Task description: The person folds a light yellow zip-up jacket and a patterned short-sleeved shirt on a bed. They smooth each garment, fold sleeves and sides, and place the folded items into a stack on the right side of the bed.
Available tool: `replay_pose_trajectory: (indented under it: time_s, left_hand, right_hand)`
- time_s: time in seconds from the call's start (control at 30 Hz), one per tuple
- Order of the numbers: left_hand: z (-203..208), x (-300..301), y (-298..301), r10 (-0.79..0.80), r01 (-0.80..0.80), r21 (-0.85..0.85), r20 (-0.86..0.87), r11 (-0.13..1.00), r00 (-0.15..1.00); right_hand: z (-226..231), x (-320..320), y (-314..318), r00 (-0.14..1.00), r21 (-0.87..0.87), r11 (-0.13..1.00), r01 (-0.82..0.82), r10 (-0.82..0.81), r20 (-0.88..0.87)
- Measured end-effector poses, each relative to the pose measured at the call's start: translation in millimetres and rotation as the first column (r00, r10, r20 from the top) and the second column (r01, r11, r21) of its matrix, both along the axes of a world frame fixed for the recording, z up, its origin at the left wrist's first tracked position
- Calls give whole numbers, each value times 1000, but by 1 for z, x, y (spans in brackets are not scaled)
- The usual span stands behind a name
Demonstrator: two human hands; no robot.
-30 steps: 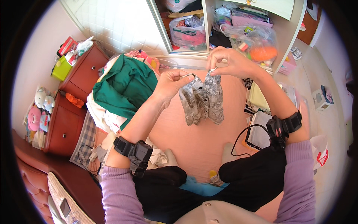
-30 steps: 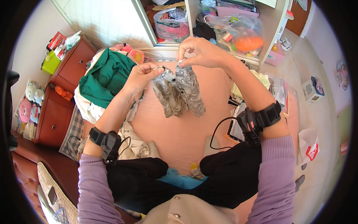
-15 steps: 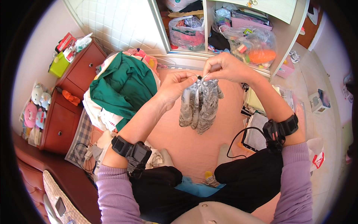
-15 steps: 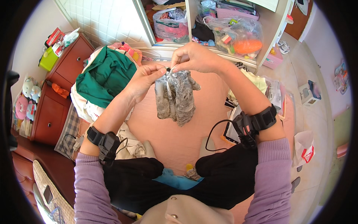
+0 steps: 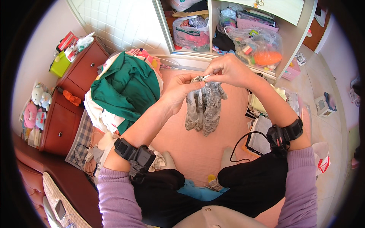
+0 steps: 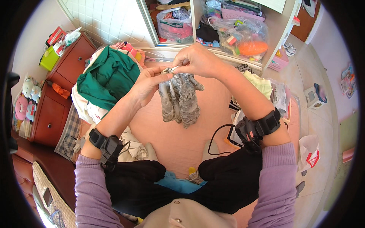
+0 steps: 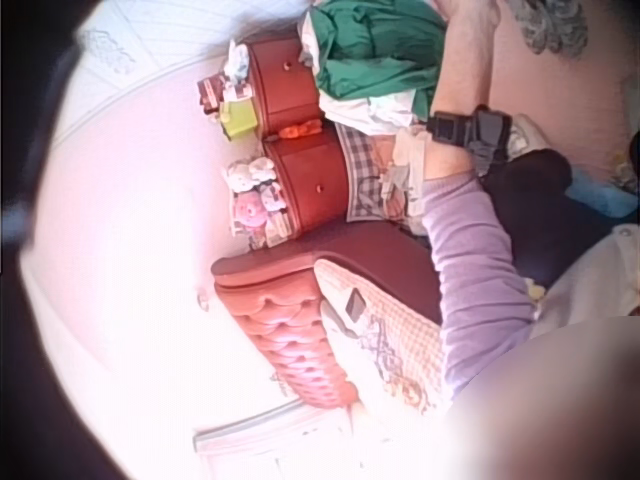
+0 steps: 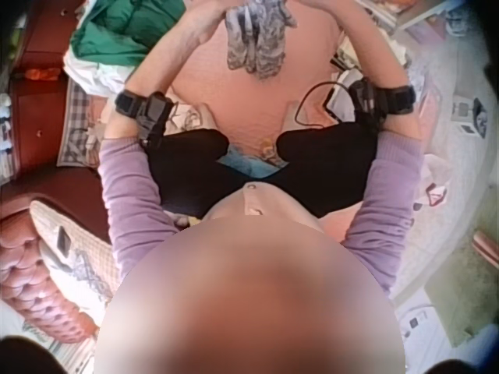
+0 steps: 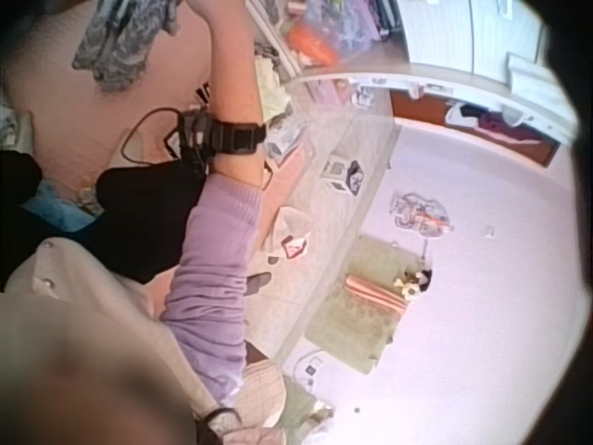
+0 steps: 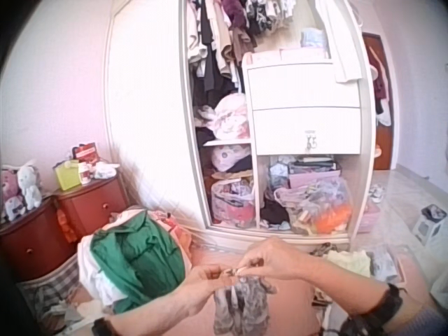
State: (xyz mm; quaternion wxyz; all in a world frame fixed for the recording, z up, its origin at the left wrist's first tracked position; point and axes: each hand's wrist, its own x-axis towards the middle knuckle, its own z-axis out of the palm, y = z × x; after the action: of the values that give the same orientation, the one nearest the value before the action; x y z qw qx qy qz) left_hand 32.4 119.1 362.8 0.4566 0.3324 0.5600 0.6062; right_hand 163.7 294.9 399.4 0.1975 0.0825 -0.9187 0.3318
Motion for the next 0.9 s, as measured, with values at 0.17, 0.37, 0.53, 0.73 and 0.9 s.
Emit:
replay_pose_trajectory:
  time_s: [0.17, 0.37, 0.53, 0.73, 0.9]
  left_hand:
    - [-6, 5, 2, 14, -13, 55, -28, 998, 1000]
    - [-11, 3, 4, 46, -45, -10, 106, 999, 993]
    - [-14, -1, 4, -8, 10, -12, 157, 1000, 988]
    - [-20, -3, 3, -10, 13, -39, 88, 999, 996]
    - [-23, -8, 5, -26, 31, -33, 137, 999, 990]
  right_hand:
    - [-1, -3, 1, 997, 150, 988, -21, 32, -70]
    - [0, -2, 0, 999, 119, 992, -32, 35, -23]
    - [-2, -1, 0, 1000, 107, 994, -23, 22, 10]
    - [-4, -1, 0, 999, 146, 989, 2, -7, 35]
    - [-7, -2, 0, 999, 185, 982, -25, 32, -35]
